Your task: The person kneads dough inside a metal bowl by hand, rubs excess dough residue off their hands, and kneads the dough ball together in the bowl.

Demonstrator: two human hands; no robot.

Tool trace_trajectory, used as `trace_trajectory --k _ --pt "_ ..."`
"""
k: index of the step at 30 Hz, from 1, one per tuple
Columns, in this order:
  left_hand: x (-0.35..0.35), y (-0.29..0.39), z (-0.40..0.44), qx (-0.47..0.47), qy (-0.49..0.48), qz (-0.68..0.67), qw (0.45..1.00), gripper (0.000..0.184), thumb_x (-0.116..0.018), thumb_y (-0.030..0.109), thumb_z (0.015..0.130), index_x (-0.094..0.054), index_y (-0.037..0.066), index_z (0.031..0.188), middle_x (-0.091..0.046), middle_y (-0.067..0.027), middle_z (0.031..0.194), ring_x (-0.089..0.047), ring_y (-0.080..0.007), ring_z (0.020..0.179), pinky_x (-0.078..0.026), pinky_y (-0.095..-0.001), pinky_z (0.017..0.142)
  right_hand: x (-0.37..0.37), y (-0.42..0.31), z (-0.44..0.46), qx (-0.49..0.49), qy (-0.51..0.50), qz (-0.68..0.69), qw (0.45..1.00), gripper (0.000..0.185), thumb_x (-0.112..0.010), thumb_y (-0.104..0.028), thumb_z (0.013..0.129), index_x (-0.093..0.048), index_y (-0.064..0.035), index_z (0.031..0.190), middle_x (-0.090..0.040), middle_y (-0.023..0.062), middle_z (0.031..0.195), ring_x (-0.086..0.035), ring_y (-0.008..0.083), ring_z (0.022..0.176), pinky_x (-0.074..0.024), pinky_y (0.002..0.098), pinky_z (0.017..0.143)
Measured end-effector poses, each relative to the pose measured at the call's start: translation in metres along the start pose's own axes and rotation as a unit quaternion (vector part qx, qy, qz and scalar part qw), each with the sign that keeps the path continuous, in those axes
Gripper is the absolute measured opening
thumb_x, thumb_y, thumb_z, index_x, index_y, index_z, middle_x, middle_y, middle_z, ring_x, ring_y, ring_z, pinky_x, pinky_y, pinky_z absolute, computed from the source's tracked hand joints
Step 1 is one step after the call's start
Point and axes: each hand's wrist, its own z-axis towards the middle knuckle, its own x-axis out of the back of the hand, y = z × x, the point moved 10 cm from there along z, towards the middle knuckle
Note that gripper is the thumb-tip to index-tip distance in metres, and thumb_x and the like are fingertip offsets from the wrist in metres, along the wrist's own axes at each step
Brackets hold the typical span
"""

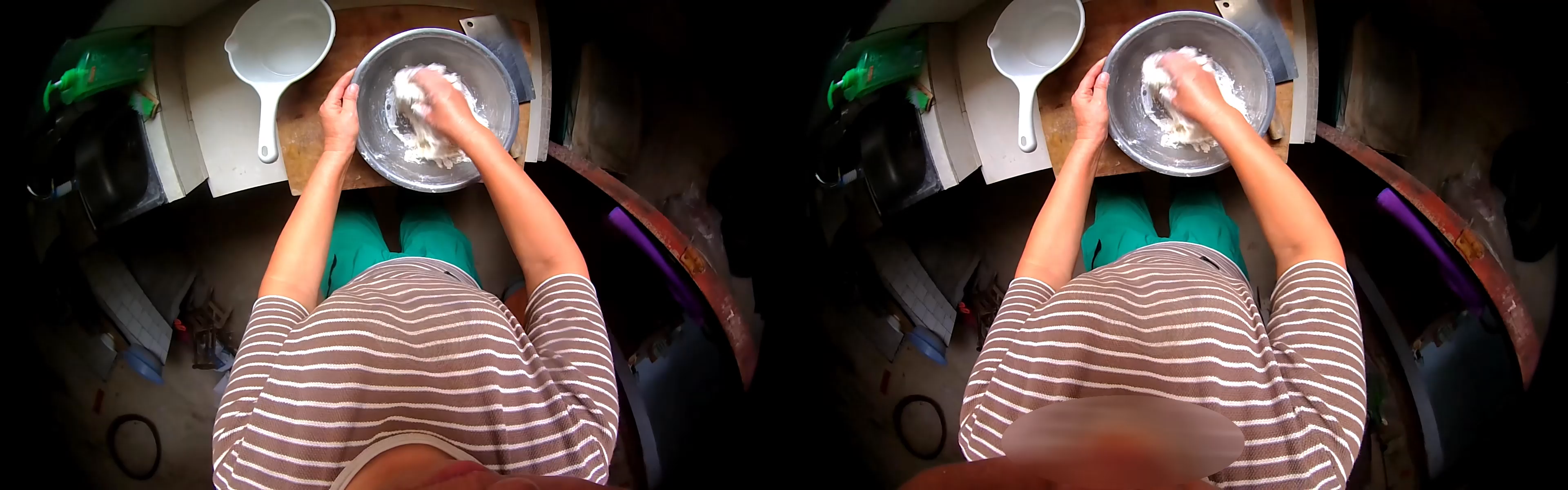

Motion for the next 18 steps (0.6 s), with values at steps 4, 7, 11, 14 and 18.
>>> trace_trajectory --k 4,7,11,14,18 --pt "0.002 0.007 -0.004 -0.011 0.0 0.041 0.999 0.03 -0.056 0.014 0.096 -0.061 0.003 0.123 -0.067 -0.0076 0.113 -0.061 -0.0136 0.102 -0.046 -0.0272 0.092 0.023 0.028 0.0 -0.02 0.088 -0.002 0.996 0.074 -0.075 -0.011 0.072 -0.043 -0.0109 0.138 -0.042 0.0198 0.14 -0.041 0.0357 0.13 -0.0379 0.0414 0.107" --pt "0.007 0.01 -0.02 -0.006 0.017 0.043 0.999 0.033 -0.056 0.016 0.096 -0.059 0.004 0.126 -0.066 -0.0085 0.115 -0.06 -0.0145 0.104 -0.046 -0.0275 0.093 0.04 0.005 -0.033 -0.001 0.053 -0.108 0.993 0.067 -0.076 -0.012 0.072 -0.049 -0.0156 0.133 -0.044 0.0191 0.138 -0.041 0.0383 0.129 -0.0392 0.0473 0.104" --pt "0.015 -0.016 -0.04 0.069 0.033 0.024 0.997 0.035 -0.052 0.02 0.099 -0.057 0.002 0.129 -0.063 -0.0103 0.121 -0.058 -0.0166 0.109 -0.042 -0.0275 0.097 0.02 -0.022 -0.065 0.117 -0.117 -0.237 0.957 0.048 -0.069 -0.008 0.073 -0.061 -0.0205 0.119 -0.042 0.0146 0.141 -0.04 0.0378 0.129 -0.0426 0.0488 0.1" --pt "0.012 0.004 -0.037 -0.058 0.056 0.066 0.995 0.034 -0.051 0.015 0.098 -0.055 0.003 0.13 -0.064 -0.0121 0.12 -0.059 -0.0168 0.108 -0.044 -0.0281 0.094 -0.007 -0.014 -0.068 0.196 -0.161 -0.28 0.926 0.05 -0.062 -0.011 0.076 -0.059 -0.0278 0.124 -0.037 0.0116 0.146 -0.038 0.0348 0.132 -0.0417 0.0488 0.1" --pt "0.006 0.005 -0.026 -0.061 0.031 0.067 0.995 0.034 -0.05 0.013 0.098 -0.055 0.002 0.131 -0.064 -0.0121 0.12 -0.059 -0.0165 0.109 -0.045 -0.0286 0.094 -0.019 -0.014 -0.043 0.267 -0.145 -0.335 0.892 0.046 -0.059 -0.016 0.08 -0.058 -0.0299 0.124 -0.04 0.0084 0.142 -0.041 0.0314 0.128 -0.049 0.0459 0.09"
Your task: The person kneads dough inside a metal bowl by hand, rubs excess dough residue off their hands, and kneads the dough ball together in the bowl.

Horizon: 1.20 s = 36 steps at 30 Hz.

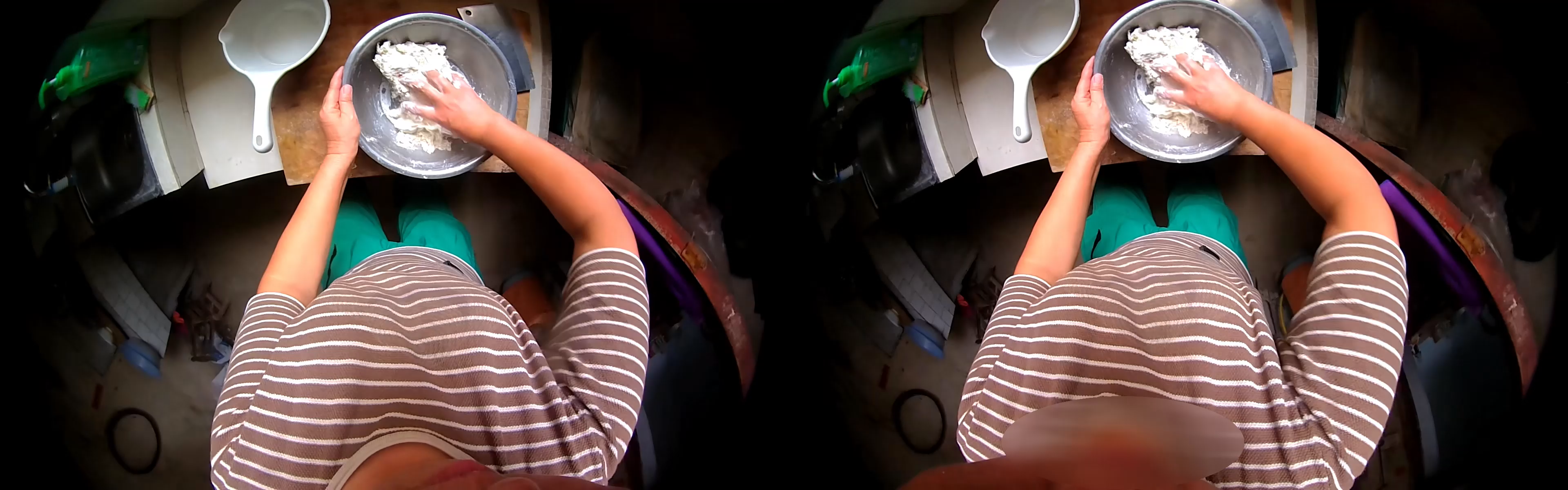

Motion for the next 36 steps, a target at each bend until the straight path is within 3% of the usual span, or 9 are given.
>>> trace_trajectory --k 2,11,14,15,17,20,23,31,36 --pt "0.0 0.002 0.0 0.008 0.002 0.002 1.0 0.034 -0.05 0.013 0.098 -0.055 0.002 0.13 -0.065 -0.0119 0.12 -0.059 -0.0163 0.108 -0.045 -0.0287 0.094 0.009 0.007 0.015 -0.029 0.012 0.059 0.998 0.04 -0.065 -0.016 0.077 -0.064 -0.0263 0.115 -0.048 0.0062 0.13 -0.049 0.0303 0.117 -0.0552 0.0399 0.076" --pt "-0.003 -0.004 0.004 0.028 -0.009 -0.003 1.0 0.031 -0.054 0.012 0.096 -0.06 0.002 0.124 -0.066 -0.0121 0.117 -0.061 -0.0184 0.107 -0.045 -0.0292 0.093 0.037 0.059 0.01 -0.134 0.065 0.408 0.901 0.053 -0.078 -0.013 0.067 -0.063 -0.0044 0.118 -0.066 0.0142 0.112 -0.065 0.0256 0.1 -0.0511 0.0351 0.089" --pt "-0.004 -0.004 0.005 0.01 -0.009 -0.004 1.0 0.031 -0.054 0.012 0.096 -0.06 0.002 0.124 -0.066 -0.0118 0.116 -0.061 -0.018 0.107 -0.045 -0.0291 0.093 0.012 0.069 -0.009 -0.271 -0.205 0.594 0.729 0.053 -0.068 0.004 0.07 -0.058 0.0022 0.122 -0.067 0.0076 0.105 -0.063 0.0128 0.088 -0.0527 0.0258 0.082" --pt "-0.004 -0.004 0.005 0.014 -0.011 -0.01 1.0 0.031 -0.054 0.012 0.096 -0.06 0.002 0.124 -0.066 -0.0117 0.116 -0.061 -0.0178 0.106 -0.045 -0.0291 0.093 0.013 0.072 -0.001 -0.237 -0.169 0.604 0.742 0.055 -0.067 0.004 0.07 -0.057 0.0006 0.124 -0.067 0.0088 0.105 -0.063 0.0119 0.09 -0.0536 0.0265 0.081" --pt "-0.004 -0.004 0.005 0.019 -0.014 -0.017 1.0 0.031 -0.054 0.012 0.096 -0.06 0.002 0.124 -0.066 -0.0116 0.116 -0.061 -0.0176 0.106 -0.046 -0.0291 0.093 0.014 0.092 0.0 -0.234 -0.112 0.49 0.832 0.06 -0.067 0.003 0.07 -0.054 -0.001 0.128 -0.066 0.0128 0.112 -0.064 0.0164 0.095 -0.0533 0.0287 0.084" --pt "-0.004 -0.005 0.005 0.023 -0.017 -0.019 0.999 0.031 -0.053 0.012 0.096 -0.06 0.001 0.124 -0.066 -0.0117 0.116 -0.061 -0.0173 0.106 -0.046 -0.0291 0.093 0.027 0.123 -0.019 -0.36 0.047 0.369 0.855 0.059 -0.069 -0.002 0.073 -0.051 -0.0029 0.129 -0.057 0.0177 0.128 -0.057 0.0331 0.115 -0.0452 0.0355 0.1" --pt "-0.004 -0.005 0.005 0.018 -0.012 -0.017 1.0 0.031 -0.053 0.012 0.096 -0.06 0.001 0.124 -0.066 -0.0116 0.116 -0.061 -0.0171 0.106 -0.046 -0.0289 0.093 0.048 0.103 -0.041 -0.37 0.155 0.213 0.891 0.057 -0.072 -0.01 0.075 -0.051 -0.0014 0.128 -0.056 0.0187 0.128 -0.053 0.0337 0.121 -0.0422 0.0377 0.103" --pt "-0.004 -0.004 0.003 0.031 -0.01 0.005 0.999 0.031 -0.053 0.013 0.097 -0.059 0.003 0.125 -0.066 -0.0112 0.117 -0.061 -0.0174 0.107 -0.046 -0.029 0.093 0.035 0.06 -0.046 -0.389 0.273 0.19 0.859 0.059 -0.077 -0.021 0.072 -0.055 -0.0022 0.123 -0.057 0.0174 0.123 -0.054 0.0352 0.115 -0.0421 0.0408 0.101" --pt "-0.007 -0.002 0.004 0.017 -0.02 0.011 1.0 0.032 -0.052 0.014 0.097 -0.058 0.003 0.127 -0.065 -0.0104 0.119 -0.06 -0.0175 0.107 -0.045 -0.0289 0.094 0.01 0.077 -0.02 -0.418 0.301 0.156 0.843 0.029 -0.074 -0.02 0.074 -0.068 -0.0147 0.102 -0.057 0.01 0.12 -0.053 0.0293 0.114 -0.0385 0.0537 0.095"
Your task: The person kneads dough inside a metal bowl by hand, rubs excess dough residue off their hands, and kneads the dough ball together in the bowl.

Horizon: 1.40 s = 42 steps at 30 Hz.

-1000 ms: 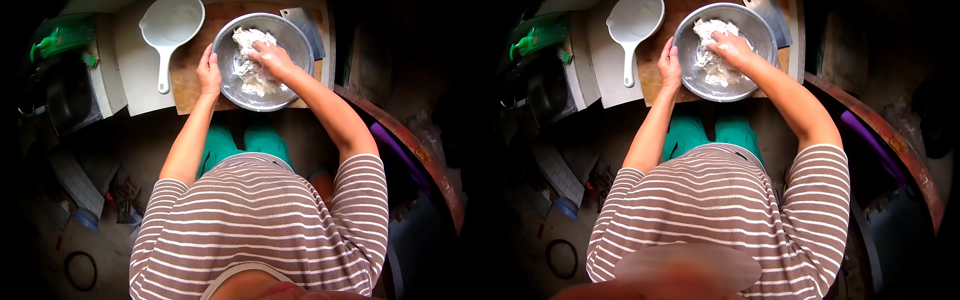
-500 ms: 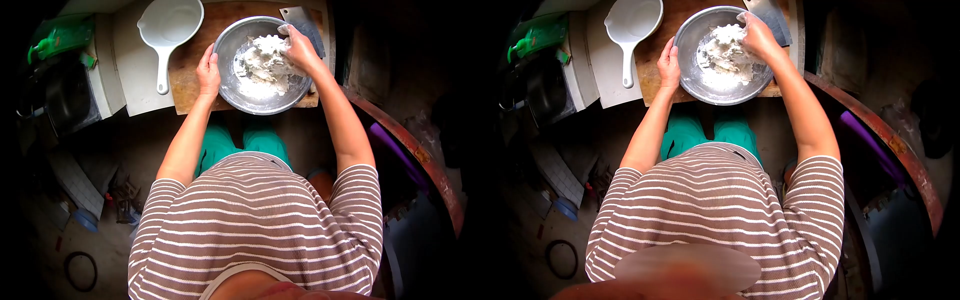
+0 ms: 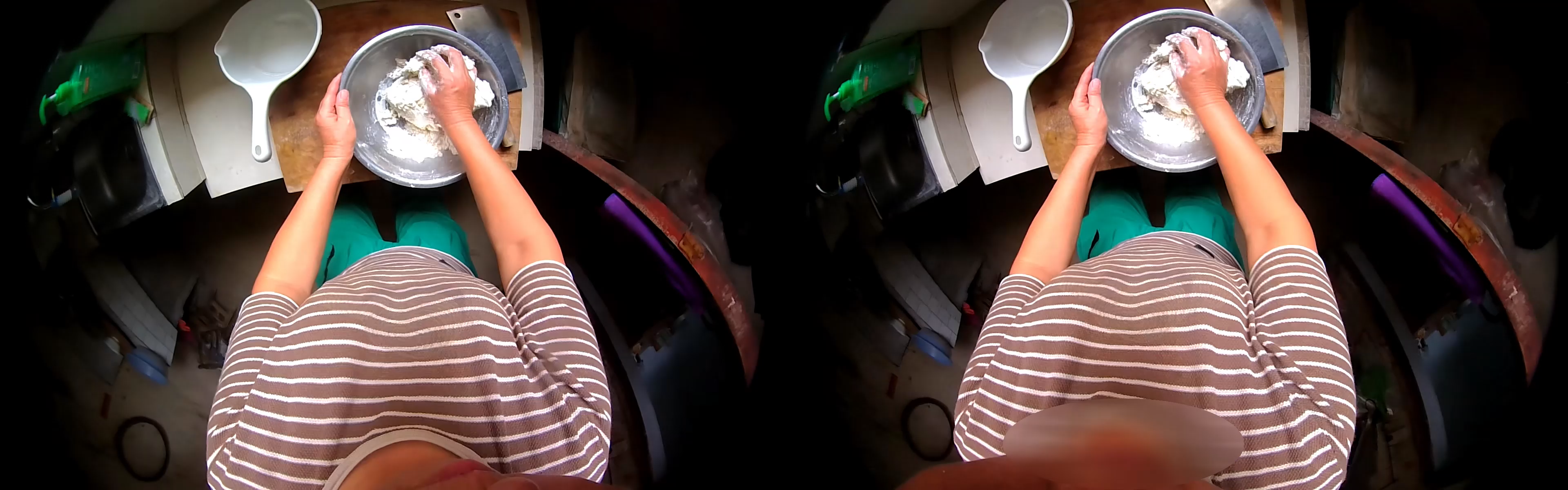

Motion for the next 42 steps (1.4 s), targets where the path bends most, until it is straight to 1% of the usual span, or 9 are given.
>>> trace_trajectory --k 7,10,19,23,26,31,33,38,42 --pt "0.0 0.0 0.0 0.002 -0.01 -0.024 1.0 0.033 -0.051 0.014 0.098 -0.056 0.003 0.129 -0.064 -0.0112 0.122 -0.059 -0.0176 0.111 -0.044 -0.0291 0.096 0.054 -0.028 -0.024 0.027 0.055 -0.002 0.998 0.033 -0.072 -0.011 0.072 -0.065 -0.0049 0.104 -0.055 0.0164 0.118 -0.049 0.0353 0.116 -0.0384 0.0487 0.097" --pt "0.001 0.002 0.0 -0.002 -0.009 0.025 1.0 0.034 -0.05 0.014 0.098 -0.055 0.003 0.131 -0.063 -0.0119 0.123 -0.06 -0.0181 0.111 -0.045 -0.0294 0.096 0.068 0.006 -0.053 -0.14 0.062 0.072 0.986 0.047 -0.075 -0.013 0.071 -0.059 -0.0023 0.114 -0.048 0.0201 0.127 -0.04 0.0395 0.123 -0.032 0.0484 0.104" --pt "0.0 0.024 0.004 -0.154 -0.012 0.154 0.976 0.035 -0.053 0.011 0.096 -0.055 0.008 0.131 -0.066 -0.0189 0.112 -0.065 -0.0305 0.1 -0.051 -0.0337 0.084 -0.015 0.037 -0.023 -0.24 0.077 0.15 0.956 0.067 -0.079 -0.014 0.067 -0.05 0.0024 0.125 -0.043 0.0238 0.13 -0.036 0.0408 0.126 -0.0281 0.0492 0.108" --pt "0.0 0.028 0.005 -0.136 -0.02 0.172 0.975 0.035 -0.053 0.011 0.096 -0.055 0.008 0.131 -0.066 -0.0189 0.11 -0.066 -0.032 0.097 -0.052 -0.0349 0.082 -0.041 -0.003 -0.004 -0.161 0.048 0.033 0.985 0.062 -0.076 -0.022 0.07 -0.05 0.0025 0.121 -0.039 0.0252 0.132 -0.036 0.0433 0.125 -0.0292 0.0513 0.107" --pt "-0.001 0.023 0.007 -0.094 -0.041 0.16 0.982 0.034 -0.051 0.013 0.098 -0.056 0.006 0.13 -0.064 -0.0177 0.12 -0.063 -0.0257 0.111 -0.048 -0.0316 0.091 -0.048 -0.024 -0.003 -0.093 0.037 -0.051 0.994 0.058 -0.075 -0.029 0.071 -0.053 0.0003 0.116 -0.043 0.023 0.128 -0.038 0.0428 0.122 -0.0328 0.0516 0.104" --pt "0.002 0.019 0.009 -0.101 -0.024 0.14 0.985 0.033 -0.051 0.014 0.098 -0.056 0.005 0.129 -0.065 -0.0158 0.119 -0.063 -0.0223 0.11 -0.048 -0.0304 0.091 -0.056 -0.067 0.001 0.007 -0.056 0.008 0.998 0.055 -0.074 -0.035 0.073 -0.058 0.0012 0.111 -0.054 0.0198 0.117 -0.045 0.0406 0.117 -0.0349 0.0467 0.105" --pt "0.002 0.013 0.01 -0.076 -0.024 0.115 0.99 0.033 -0.051 0.013 0.098 -0.057 0.005 0.129 -0.066 -0.014 0.118 -0.063 -0.0194 0.107 -0.047 -0.0295 0.091 -0.052 -0.081 -0.001 0.064 -0.059 0.05 0.995 0.036 -0.072 -0.026 0.07 -0.062 -0.0083 0.099 -0.058 0.0096 0.109 -0.05 0.0326 0.113 -0.0431 0.0518 0.093" --pt "-0.001 -0.001 0.02 -0.016 -0.031 0.015 0.999 0.032 -0.056 0.014 0.097 -0.06 0.004 0.126 -0.068 -0.0077 0.113 -0.06 -0.0102 0.101 -0.046 -0.0254 0.09 -0.054 -0.111 -0.029 0.212 -0.193 0.065 0.956 0.023 -0.066 -0.018 0.072 -0.065 -0.0129 0.094 -0.06 0.0052 0.101 -0.054 0.0264 0.109 -0.0462 0.0502 0.088" --pt "-0.003 0.016 0.029 -0.064 -0.031 0.057 0.996 0.028 -0.06 0.016 0.093 -0.066 0.01 0.12 -0.072 -0.0095 0.104 -0.066 -0.0126 0.092 -0.05 -0.0271 0.083 -0.048 -0.126 -0.065 0.342 -0.275 0.088 0.894 0.014 -0.063 -0.015 0.072 -0.065 -0.012 0.086 -0.061 0.0029 0.098 -0.055 0.0227 0.107 -0.0491 0.0437 0.084"
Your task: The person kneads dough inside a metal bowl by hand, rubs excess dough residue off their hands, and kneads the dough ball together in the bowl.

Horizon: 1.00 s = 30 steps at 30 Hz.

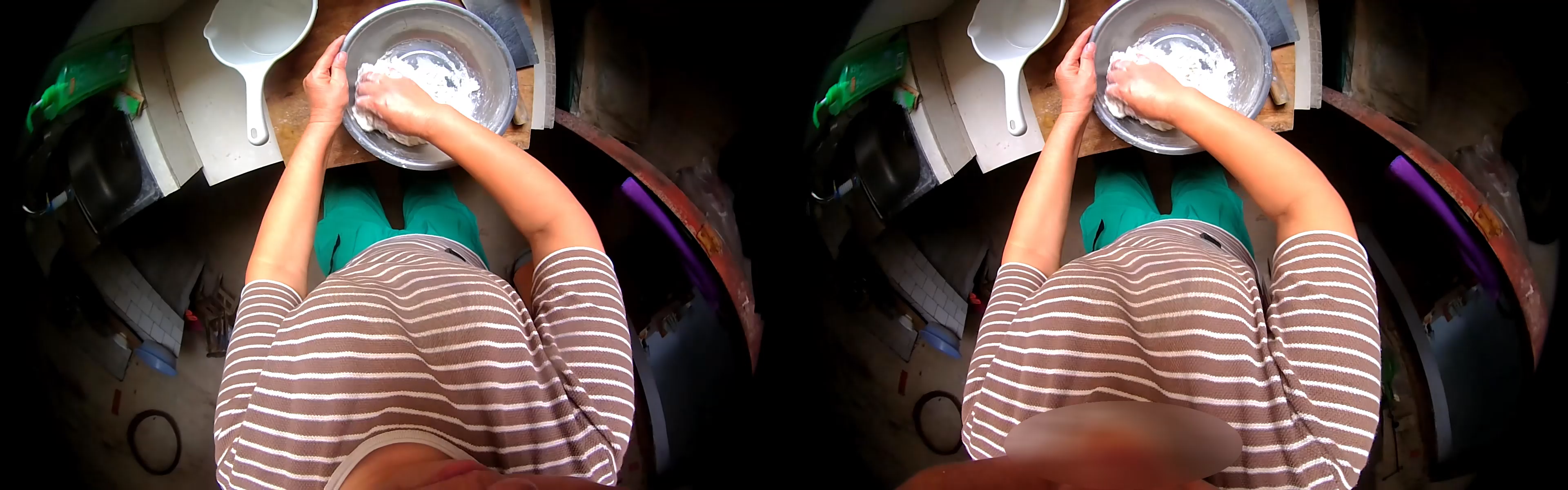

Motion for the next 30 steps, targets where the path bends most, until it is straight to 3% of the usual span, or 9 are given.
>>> trace_trajectory --k 4,7,8,11,14,17,18,22,30 --pt "-0.011 0.003 0.024 0.013 -0.068 0.014 0.998 0.03 -0.058 0.019 0.093 -0.065 0.009 0.12 -0.071 -0.0121 0.106 -0.068 -0.0181 0.093 -0.05 -0.0285 0.084 0.004 -0.007 -0.008 0.04 -0.05 0.047 0.997 0.014 -0.064 -0.011 0.07 -0.065 -0.0112 0.083 -0.06 0.0025 0.095 -0.055 0.0222 0.108 -0.0523 0.0392 0.08" --pt "-0.003 0.009 0.026 0.003 -0.054 0.065 0.996 0.034 -0.055 0.024 0.094 -0.062 0.009 0.124 -0.068 -0.0145 0.112 -0.065 -0.023 0.101 -0.048 -0.0301 0.089 0.034 0.033 -0.022 -0.116 0.105 0.06 0.986 0.026 -0.071 -0.01 0.069 -0.065 -0.0122 0.095 -0.059 0.0078 0.112 -0.052 0.029 0.115 -0.053 0.0405 0.081" --pt "0.004 0.01 0.018 -0.042 -0.032 0.085 0.995 0.037 -0.052 0.026 0.095 -0.057 0.011 0.129 -0.064 -0.0166 0.118 -0.062 -0.0286 0.106 -0.046 -0.0327 0.093 0.043 0.052 -0.03 -0.198 0.165 0.025 0.966 0.043 -0.075 -0.015 0.07 -0.062 -0.0167 0.11 -0.053 0.0141 0.126 -0.048 0.0355 0.119 -0.0513 0.044 0.086" --pt "0.017 -0.037 -0.038 0.088 0.018 -0.032 0.995 0.039 -0.049 0.026 0.099 -0.054 0.009 0.133 -0.061 -0.0127 0.117 -0.058 -0.0249 0.107 -0.045 -0.035 0.093 0.035 0.098 -0.048 -0.426 0.2 0.028 0.882 0.064 -0.079 -0.018 0.067 -0.052 -0.0042 0.123 -0.05 0.0184 0.127 -0.045 0.0427 0.121 -0.0419 0.0462 0.1" --pt "-0.001 -0.028 -0.083 0.118 0.021 -0.156 0.98 0.042 -0.047 0.017 0.101 -0.045 -0.003 0.138 -0.054 -0.0115 0.133 -0.05 -0.0179 0.122 -0.037 -0.0301 0.105 0.024 0.099 -0.031 -0.434 0.158 -0.021 0.887 0.057 -0.078 -0.013 0.065 -0.054 0.0018 0.115 -0.055 0.0176 0.119 -0.049 0.0393 0.116 -0.0411 0.0457 0.099" --pt "-0.012 -0.021 -0.085 0.124 0.057 -0.27 0.953 0.041 -0.045 0.012 0.101 -0.043 -0.004 0.138 -0.051 -0.0126 0.136 -0.048 -0.0186 0.125 -0.035 -0.0311 0.107 0.027 0.091 -0.013 -0.393 0.203 -0.017 0.897 0.045 -0.074 -0.007 0.064 -0.059 -0.0008 0.106 -0.06 0.0157 0.108 -0.053 0.0358 0.107 -0.0431 0.0455 0.094" --pt "-0.013 -0.021 -0.082 0.126 0.057 -0.271 0.953 0.041 -0.045 0.012 0.101 -0.043 -0.004 0.138 -0.051 -0.0126 0.136 -0.048 -0.0186 0.125 -0.035 -0.0311 0.107 0.032 0.083 -0.008 -0.369 0.232 -0.02 0.9 0.035 -0.071 -0.005 0.064 -0.062 -0.0024 0.098 -0.062 0.0134 0.101 -0.056 0.034 0.102 -0.0437 0.0449 0.091" --pt "-0.006 -0.014 -0.057 0.093 0.081 -0.242 0.962 0.038 -0.044 0.009 0.1 -0.046 -0.004 0.135 -0.055 -0.013 0.131 -0.051 -0.0186 0.121 -0.038 -0.0311 0.104 0.041 0.062 0.01 -0.29 0.263 -0.025 0.92 0.03 -0.069 -0.006 0.066 -0.064 -0.0059 0.096 -0.064 0.0121 0.1 -0.058 0.0327 0.102 -0.0451 0.0444 0.091" --pt "0.009 -0.028 -0.022 0.103 0.094 -0.211 0.968 0.029 -0.049 0.007 0.097 -0.059 -0.002 0.122 -0.065 -0.0072 0.11 -0.06 -0.0123 0.097 -0.047 -0.0266 0.089 0.01 0.022 0.008 -0.099 0.115 0.056 0.987 0.02 -0.062 -0.01 0.076 -0.065 -0.0084 0.095 -0.066 0.0123 0.098 -0.062 0.0309 0.096 -0.0495 0.0431 0.083"
